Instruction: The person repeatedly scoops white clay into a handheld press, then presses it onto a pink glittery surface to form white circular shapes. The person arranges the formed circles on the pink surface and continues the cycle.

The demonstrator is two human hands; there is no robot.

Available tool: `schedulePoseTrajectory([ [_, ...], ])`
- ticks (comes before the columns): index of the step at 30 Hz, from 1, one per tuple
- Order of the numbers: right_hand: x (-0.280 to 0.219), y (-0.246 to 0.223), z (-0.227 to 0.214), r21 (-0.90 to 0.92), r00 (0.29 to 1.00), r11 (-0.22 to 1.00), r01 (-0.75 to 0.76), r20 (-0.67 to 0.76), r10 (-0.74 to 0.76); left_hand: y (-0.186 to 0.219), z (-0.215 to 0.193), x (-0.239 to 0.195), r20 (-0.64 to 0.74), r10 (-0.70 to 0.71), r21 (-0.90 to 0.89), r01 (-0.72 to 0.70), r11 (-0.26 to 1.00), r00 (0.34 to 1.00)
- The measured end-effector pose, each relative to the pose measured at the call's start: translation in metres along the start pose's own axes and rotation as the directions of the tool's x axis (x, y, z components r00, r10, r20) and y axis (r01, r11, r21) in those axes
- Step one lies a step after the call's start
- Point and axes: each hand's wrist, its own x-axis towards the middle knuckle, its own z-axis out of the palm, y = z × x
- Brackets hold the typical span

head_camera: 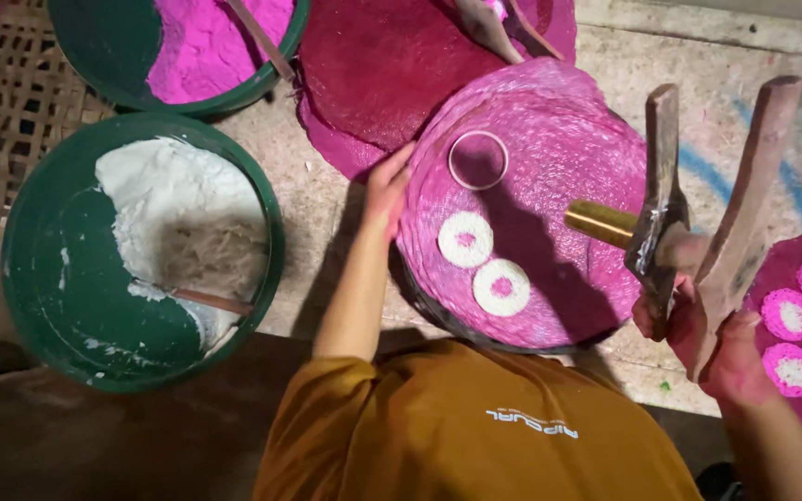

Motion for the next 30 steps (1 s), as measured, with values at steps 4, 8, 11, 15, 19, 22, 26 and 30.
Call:
schedulePoseTrajectory([
  [4, 0.004, -0.004, 0.006, 0.066, 0.997, 0.998, -0.022, 0.077, 0.017, -0.01, 0.008, -0.081, -0.24, 0.027, -0.11, -0.055, 0.992, 0.97],
  [8, 0.007, -0.009, 0.017, -0.031, 0.995, 0.998, 0.058, 0.078, -0.056, 0.014, 0.037, -0.124, -0.351, 0.384, 0.391, -0.239, 0.889, 0.854],
  [11, 0.012, -0.011, 0.024, -0.047, 0.996, 0.996, 0.074, 0.046, -0.072, 0.044, 0.054, -0.125, -0.051, 0.575, 0.801, -0.31, 0.512, 0.817],
  [15, 0.01, -0.007, 0.026, 0.039, 0.989, 0.998, 0.053, 0.133, -0.058, 0.069, 0.07, -0.118, 0.193, 0.37, 0.943, -0.277, 0.187, 0.909],
  [19, 0.008, -0.003, 0.022, 0.007, 0.995, 0.998, 0.064, 0.083, -0.064, 0.074, 0.076, -0.11, 0.257, 0.381, 0.928, -0.336, 0.158, 0.888],
  [22, 0.004, 0.003, 0.015, 0.027, 0.995, 0.999, 0.039, 0.09, -0.041, 0.064, 0.074, -0.118, 0.271, 0.379, 0.919, -0.355, 0.173, 0.885],
  [26, 0.008, 0.017, -0.003, -0.048, 0.992, 0.999, 0.017, 0.125, -0.011, 0.06, 0.068, -0.131, 0.293, 0.322, 0.923, -0.355, 0.152, 0.9],
  [30, 0.023, 0.034, -0.025, -0.179, 0.981, 0.98, -0.089, 0.152, 0.117, 0.078, 0.072, -0.129, 0.34, 0.345, 0.907, -0.402, 0.125, 0.875],
])
